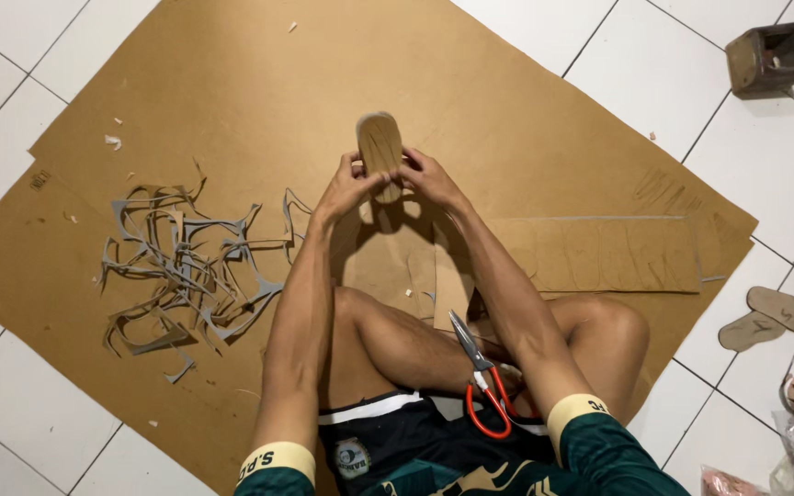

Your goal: The person sits on the floor and uses scissors to cut out multiple shoe-shaped pieces from a large sheet of cardboard. They trim along pre-drawn outlines, stack the finished pieces, and continue cutting additional shapes.

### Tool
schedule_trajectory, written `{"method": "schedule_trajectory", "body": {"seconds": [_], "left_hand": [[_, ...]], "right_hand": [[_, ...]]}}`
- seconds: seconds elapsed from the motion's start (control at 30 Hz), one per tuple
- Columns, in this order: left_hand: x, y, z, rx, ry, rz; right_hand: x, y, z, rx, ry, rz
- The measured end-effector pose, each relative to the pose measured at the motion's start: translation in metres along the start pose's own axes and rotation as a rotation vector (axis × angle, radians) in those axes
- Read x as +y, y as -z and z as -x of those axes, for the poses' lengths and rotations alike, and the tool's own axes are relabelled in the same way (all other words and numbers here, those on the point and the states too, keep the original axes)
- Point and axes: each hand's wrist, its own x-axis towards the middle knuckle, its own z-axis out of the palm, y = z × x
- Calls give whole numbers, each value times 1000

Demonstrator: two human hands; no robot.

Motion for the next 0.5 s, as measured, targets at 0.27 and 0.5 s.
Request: {"method": "schedule_trajectory", "body": {"seconds": [0.27,0.5], "left_hand": [[5,12,4,277,248,-272],[-6,1,-8,267,317,-158]], "right_hand": [[-1,-28,-26,143,4,539],[-1,-39,-27,161,-100,299]]}}
